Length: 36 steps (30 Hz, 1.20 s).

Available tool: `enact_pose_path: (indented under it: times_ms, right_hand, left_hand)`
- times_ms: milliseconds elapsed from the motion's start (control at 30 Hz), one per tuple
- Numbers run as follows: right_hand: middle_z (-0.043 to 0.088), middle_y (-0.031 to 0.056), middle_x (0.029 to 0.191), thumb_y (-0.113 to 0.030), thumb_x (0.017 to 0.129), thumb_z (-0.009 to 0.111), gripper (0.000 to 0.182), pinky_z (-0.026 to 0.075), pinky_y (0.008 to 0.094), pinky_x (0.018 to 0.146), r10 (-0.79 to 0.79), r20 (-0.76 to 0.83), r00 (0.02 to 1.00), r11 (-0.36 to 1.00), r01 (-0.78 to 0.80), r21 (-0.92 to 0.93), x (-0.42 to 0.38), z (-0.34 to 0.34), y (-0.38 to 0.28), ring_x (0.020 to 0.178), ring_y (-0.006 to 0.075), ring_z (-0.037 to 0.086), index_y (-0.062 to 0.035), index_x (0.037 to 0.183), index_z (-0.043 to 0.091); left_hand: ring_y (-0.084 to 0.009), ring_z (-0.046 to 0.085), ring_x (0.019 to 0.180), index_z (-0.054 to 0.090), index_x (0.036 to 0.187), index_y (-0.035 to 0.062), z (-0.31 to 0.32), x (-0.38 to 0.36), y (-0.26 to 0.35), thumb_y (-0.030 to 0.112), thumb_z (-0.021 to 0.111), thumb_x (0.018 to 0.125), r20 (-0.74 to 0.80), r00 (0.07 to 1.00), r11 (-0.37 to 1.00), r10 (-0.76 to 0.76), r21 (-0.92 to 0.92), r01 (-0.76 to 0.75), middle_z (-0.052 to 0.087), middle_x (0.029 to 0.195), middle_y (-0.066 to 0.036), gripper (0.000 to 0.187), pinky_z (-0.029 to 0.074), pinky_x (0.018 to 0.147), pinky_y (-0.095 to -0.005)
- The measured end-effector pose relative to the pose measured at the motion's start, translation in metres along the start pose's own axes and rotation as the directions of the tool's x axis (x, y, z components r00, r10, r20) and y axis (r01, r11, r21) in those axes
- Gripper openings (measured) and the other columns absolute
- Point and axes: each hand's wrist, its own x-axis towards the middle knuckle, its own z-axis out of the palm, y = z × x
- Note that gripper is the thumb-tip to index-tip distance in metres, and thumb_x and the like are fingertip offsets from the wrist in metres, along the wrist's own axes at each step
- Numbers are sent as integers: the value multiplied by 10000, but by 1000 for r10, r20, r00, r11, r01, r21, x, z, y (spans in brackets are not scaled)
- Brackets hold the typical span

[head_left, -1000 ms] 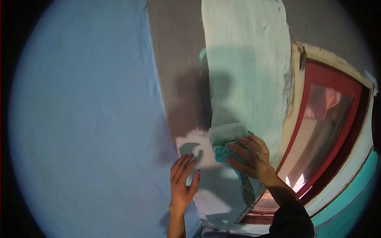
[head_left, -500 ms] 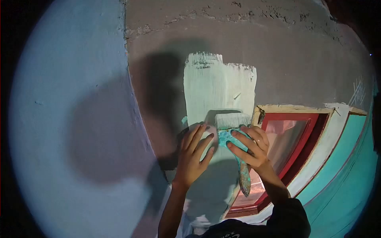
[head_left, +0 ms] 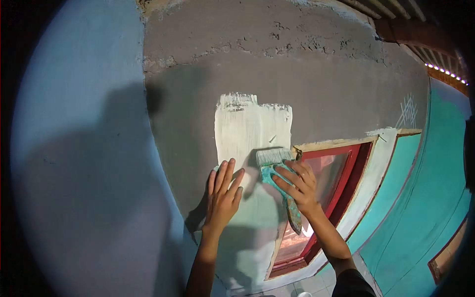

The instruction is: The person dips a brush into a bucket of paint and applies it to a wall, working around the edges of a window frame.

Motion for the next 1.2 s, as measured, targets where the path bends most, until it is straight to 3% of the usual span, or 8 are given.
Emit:
enact_pose_path:
  times_ms: [67,167,367,567,900,1000,1200]
  right_hand:
    - [733,62,1254,-154,837,694,326,551,458,946,25,8,1000,999,-25,33,3,-4,1,1145,305,678,-117,1155,758]
    - [728,61,1278,-150,828,711,300,551,453,973,18,36,999,1000,-18,10,2,-8,2,1159,297,675,-99,1119,761]
    - [714,34,1323,-144,826,759,296,537,425,1001,-42,24,999,999,43,-30,5,-1,7,1188,263,661,-137,1121,741]
    - [695,3,1356,-153,832,712,387,522,429,1028,-32,61,998,999,33,-12,-2,3,-7,1210,253,646,-182,1215,760]
    - [683,12,1370,-167,828,670,461,543,440,1012,45,150,988,999,-45,0,-23,16,-7,1192,276,645,-167,1283,744]
    - [687,5,1370,-167,836,658,452,548,422,1004,78,208,975,996,-85,27,-42,12,-25,1197,268,641,-180,1279,745]
    - [692,3,1360,-170,827,673,422,538,421,1005,31,74,997,999,-30,-13,-4,-1,-14,1200,258,638,-182,1241,754]
  left_hand:
    - [-312,251,1604,552,1533,134,1,-3,-3,227,703,987,39,998,999,-42,27,41,324,1721,-109,575,150,1277,-604]
    - [-302,250,1606,552,1536,150,2,-5,-7,236,705,986,51,997,999,-49,1,49,315,1726,-106,578,147,1274,-611]
    - [-422,205,1601,569,1537,195,1,-5,-9,245,704,982,9,998,997,-69,-26,69,231,1739,-197,573,178,1268,-609]
    - [-389,193,1613,536,1561,173,3,-8,-10,255,658,1013,18,997,997,-79,-8,79,223,1745,-188,567,160,1275,-601]
    - [-390,171,1618,499,1583,165,7,-16,-17,228,643,1014,26,997,996,-68,-53,70,212,1750,-180,591,134,1279,-598]
    - [-363,219,1611,507,1580,185,4,-14,-13,232,628,1024,7,997,996,-78,-31,78,258,1741,-161,571,177,1271,-568]
    - [-364,217,1611,498,1588,191,6,-15,-15,235,604,1037,0,998,998,-60,-33,60,250,1743,-162,562,171,1274,-567]
